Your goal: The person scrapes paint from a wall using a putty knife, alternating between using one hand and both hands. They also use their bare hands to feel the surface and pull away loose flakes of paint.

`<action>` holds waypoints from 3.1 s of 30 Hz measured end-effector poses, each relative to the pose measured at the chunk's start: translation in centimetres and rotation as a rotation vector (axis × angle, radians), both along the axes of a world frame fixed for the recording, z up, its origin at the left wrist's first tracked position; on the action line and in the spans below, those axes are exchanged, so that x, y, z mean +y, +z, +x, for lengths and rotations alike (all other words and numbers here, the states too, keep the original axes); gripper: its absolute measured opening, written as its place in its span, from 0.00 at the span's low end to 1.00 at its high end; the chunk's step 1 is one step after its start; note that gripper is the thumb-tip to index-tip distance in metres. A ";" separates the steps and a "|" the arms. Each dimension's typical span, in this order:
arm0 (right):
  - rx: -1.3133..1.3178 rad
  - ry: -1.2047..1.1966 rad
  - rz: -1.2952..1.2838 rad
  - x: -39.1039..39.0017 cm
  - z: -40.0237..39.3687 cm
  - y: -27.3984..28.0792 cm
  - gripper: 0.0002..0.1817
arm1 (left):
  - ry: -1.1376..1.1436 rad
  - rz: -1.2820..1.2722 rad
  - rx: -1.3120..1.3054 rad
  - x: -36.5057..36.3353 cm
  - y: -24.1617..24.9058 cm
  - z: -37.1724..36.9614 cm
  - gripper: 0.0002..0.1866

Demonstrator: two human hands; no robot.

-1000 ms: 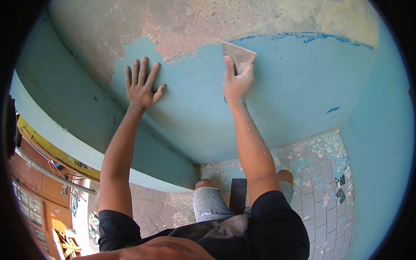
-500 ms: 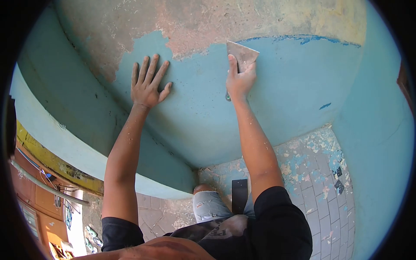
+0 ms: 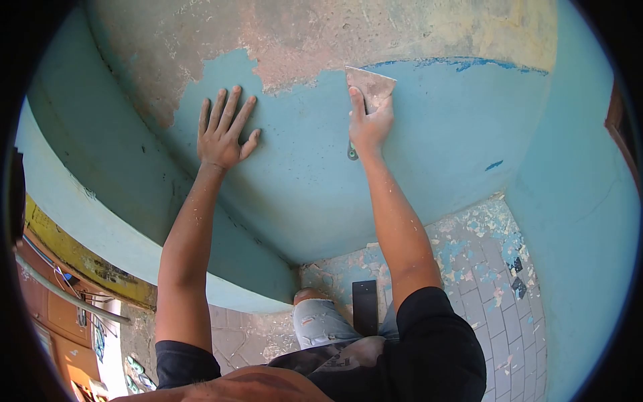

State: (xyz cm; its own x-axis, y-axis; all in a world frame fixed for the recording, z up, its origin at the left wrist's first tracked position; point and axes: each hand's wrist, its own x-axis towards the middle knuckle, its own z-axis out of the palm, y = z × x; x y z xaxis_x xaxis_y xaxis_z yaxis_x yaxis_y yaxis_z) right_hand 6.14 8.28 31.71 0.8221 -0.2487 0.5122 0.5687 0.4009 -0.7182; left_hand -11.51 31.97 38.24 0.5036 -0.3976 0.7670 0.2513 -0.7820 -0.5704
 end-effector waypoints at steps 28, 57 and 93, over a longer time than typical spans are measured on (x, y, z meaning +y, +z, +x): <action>1.270 0.632 -0.263 -10.1 -13.8 -38.5 0.14 | 0.074 -0.243 -0.216 1.1 -1.0 0.7 0.43; 1.389 0.617 -0.372 -14.0 -17.3 -45.8 0.16 | -0.103 -0.421 -0.490 -4.6 6.4 7.1 0.15; 1.395 0.530 -0.351 -14.6 -15.9 -45.7 0.17 | 0.199 -0.961 -0.355 -3.3 -8.7 2.0 0.77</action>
